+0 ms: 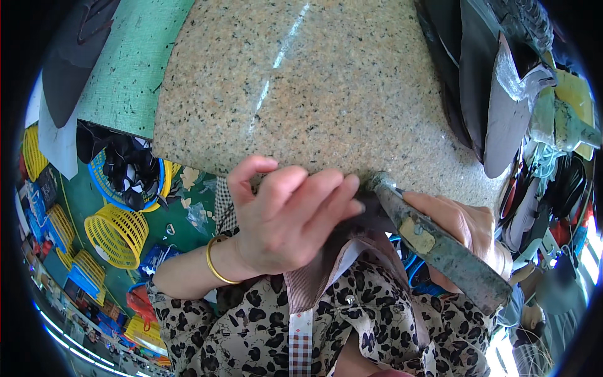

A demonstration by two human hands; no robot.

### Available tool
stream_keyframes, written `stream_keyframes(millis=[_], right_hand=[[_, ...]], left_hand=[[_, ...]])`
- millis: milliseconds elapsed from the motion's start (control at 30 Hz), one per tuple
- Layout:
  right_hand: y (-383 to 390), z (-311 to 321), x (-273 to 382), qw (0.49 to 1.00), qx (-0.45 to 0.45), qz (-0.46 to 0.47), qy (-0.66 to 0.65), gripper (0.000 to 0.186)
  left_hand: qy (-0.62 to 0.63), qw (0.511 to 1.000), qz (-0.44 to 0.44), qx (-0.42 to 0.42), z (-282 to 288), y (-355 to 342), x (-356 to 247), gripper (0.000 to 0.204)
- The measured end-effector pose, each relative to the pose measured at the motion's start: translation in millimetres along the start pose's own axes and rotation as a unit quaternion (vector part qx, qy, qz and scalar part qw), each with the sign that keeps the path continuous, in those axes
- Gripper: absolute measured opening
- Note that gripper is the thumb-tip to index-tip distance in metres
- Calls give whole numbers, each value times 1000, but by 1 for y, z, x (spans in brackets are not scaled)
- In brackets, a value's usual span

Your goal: The person assembles shoe components by hammering them onto a shoe upper and shoe base on a workbench.

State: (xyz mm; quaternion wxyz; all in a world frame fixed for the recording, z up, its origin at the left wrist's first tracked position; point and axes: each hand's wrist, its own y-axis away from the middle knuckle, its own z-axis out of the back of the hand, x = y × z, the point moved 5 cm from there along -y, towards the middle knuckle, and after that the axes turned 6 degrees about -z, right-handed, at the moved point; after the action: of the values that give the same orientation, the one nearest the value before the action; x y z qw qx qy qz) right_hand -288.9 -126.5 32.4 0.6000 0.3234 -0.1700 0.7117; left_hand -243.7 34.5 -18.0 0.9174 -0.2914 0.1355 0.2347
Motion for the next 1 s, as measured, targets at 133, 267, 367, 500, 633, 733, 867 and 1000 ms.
stream_keyframes(millis=[133, 267, 367, 500, 633, 733, 867, 1000], right_hand=[[3, 0, 0, 1000, -1, -24, -3, 48], [1, 1, -4, 999, 26, -16, -13, 48], [-1, 5, 0, 999, 47, -5, -4, 49], [-5, 1, -1, 1000, 17, -14, -11, 35], [-7, 3, 3, 998, 45, -27, -38, 34], [-6, -1, -1, 999, 23, -27, -18, 37], [-6, 1, 0, 1000, -13, -15, -2, 33], [-1, -3, 8, 997, 76, -9, -13, 46]], left_hand=[[87, 996, 27, 6, -2, 11, 1, 28], [61, 998, -8, 18, 1, 8, -4, 28], [24, 999, -5, 44, 2, 6, -12, 26], [8, 997, 2, 71, 5, 0, -15, 24], [3, 998, -14, 64, 5, 1, -14, 26], [35, 996, -36, 69, 3, 5, -11, 24], [115, 990, -32, 70, 1, 20, -3, 31], [128, 989, -54, 51, 5, 8, -7, 26]])
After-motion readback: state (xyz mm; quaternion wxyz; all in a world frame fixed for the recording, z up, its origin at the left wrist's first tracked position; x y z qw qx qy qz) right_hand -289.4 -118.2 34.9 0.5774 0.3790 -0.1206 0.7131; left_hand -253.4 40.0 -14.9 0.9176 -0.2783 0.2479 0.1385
